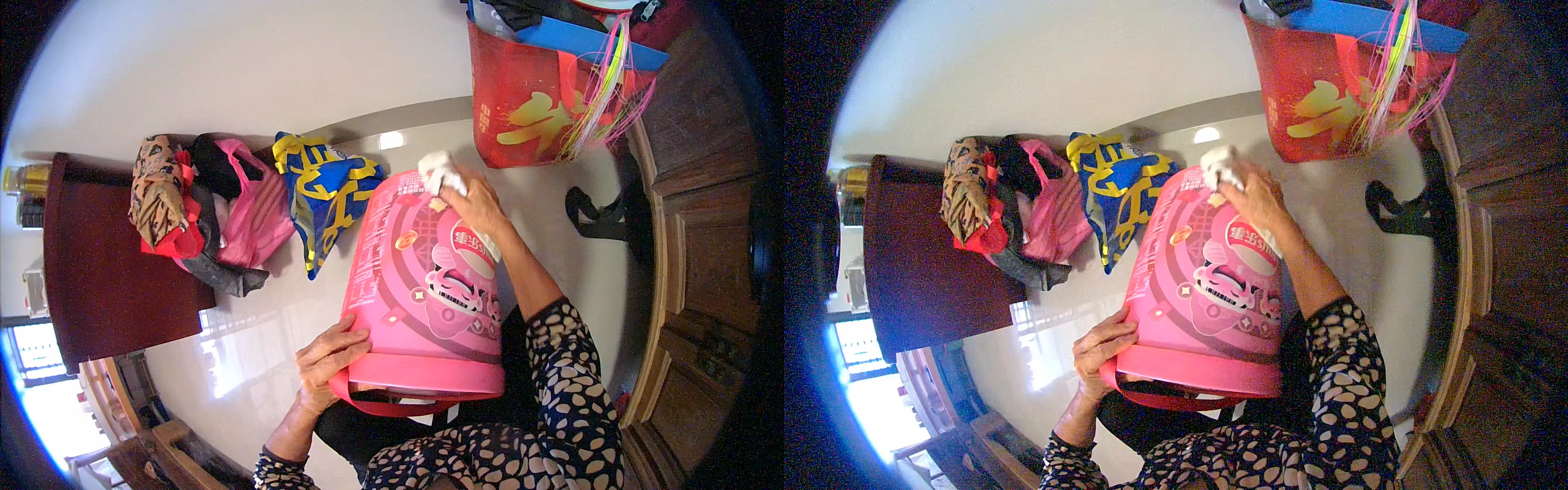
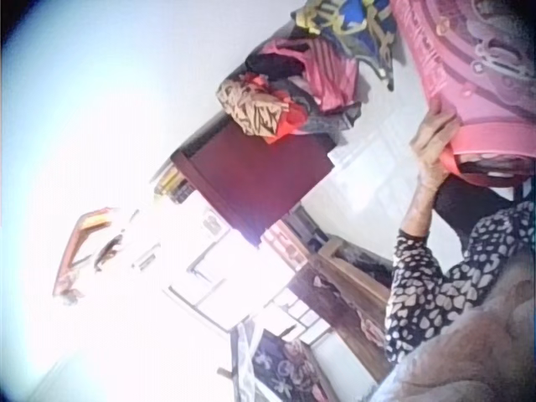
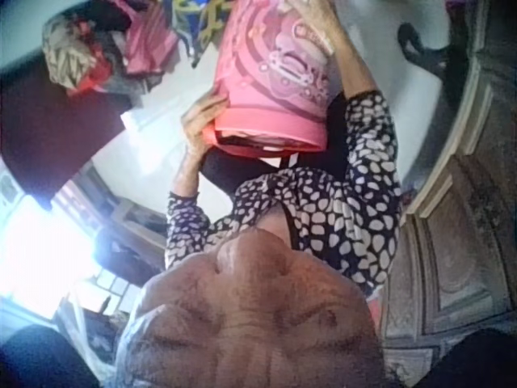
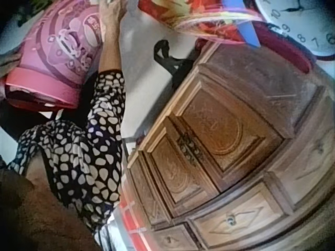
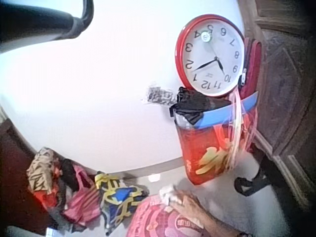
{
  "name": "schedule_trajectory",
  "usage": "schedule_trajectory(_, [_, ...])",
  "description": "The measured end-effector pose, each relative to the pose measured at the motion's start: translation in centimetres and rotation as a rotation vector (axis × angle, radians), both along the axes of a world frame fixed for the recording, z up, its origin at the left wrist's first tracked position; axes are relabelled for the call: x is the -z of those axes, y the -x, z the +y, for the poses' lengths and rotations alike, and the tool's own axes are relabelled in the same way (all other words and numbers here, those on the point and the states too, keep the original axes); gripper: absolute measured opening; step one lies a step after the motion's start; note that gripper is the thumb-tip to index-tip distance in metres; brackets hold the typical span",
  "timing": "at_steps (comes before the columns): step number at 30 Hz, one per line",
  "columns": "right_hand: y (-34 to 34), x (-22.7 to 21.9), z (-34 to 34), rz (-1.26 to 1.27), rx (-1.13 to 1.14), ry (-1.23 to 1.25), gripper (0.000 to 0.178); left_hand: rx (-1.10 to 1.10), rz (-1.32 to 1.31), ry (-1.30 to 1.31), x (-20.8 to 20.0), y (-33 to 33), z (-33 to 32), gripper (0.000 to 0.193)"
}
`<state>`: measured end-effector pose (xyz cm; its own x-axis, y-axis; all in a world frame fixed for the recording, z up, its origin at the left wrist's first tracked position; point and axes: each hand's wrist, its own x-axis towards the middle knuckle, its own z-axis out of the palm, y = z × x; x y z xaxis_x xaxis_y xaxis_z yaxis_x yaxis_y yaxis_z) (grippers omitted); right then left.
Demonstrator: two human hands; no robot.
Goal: The person wipes a pink plastic bucket with a white cloth, then moves to wipe a white countertop and a grey door. The person uses a cloth to clean the surfaces in a repetitive wiping motion.
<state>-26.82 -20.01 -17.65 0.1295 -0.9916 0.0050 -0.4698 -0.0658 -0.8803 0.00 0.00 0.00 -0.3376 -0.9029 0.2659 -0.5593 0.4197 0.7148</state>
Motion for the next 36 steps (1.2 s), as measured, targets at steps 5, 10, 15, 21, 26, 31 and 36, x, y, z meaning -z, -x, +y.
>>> schedule_trajectory(5, [-1.9, -0.3, -1.7, -0.202, 0.028, -0.138, 0.049, 0.010, -0.065, 0.019, -1.8, -0.6, -1.4, 0.053])
schedule_trajectory(10, [-1.2, -5.1, 5.3, 0.003, -0.263, 0.012, 0.052, -0.031, 0.016, -0.036, -0.6, -0.2, -0.2, 0.051])
schedule_trajectory(15, [-1.0, -11.5, 10.1, -0.202, -0.661, 0.483, 0.046, -0.004, 0.000, -0.069, -0.6, 0.0, -0.5, 0.043])
schedule_trajectory(21, [-2.1, -14.9, 10.6, -0.148, -0.775, 0.387, 0.037, 0.034, -0.024, -0.073, -0.8, 0.0, -0.2, 0.039])
schedule_trajectory(26, [-3.7, -13.2, 7.3, -0.003, -0.743, 0.288, 0.039, 0.046, -0.052, -0.026, -1.1, 0.0, -0.5, 0.037])
schedule_trajectory(31, [-3.5, -8.4, 2.8, 0.118, -0.627, 0.179, 0.041, 0.071, -0.051, -0.023, -1.2, 0.2, -0.5, 0.037])
schedule_trajectory(36, [-3.8, -8.0, 1.8, 0.174, -0.401, 0.158, 0.042, 0.059, -0.015, -0.042, -1.4, 0.1, -0.6, 0.037])
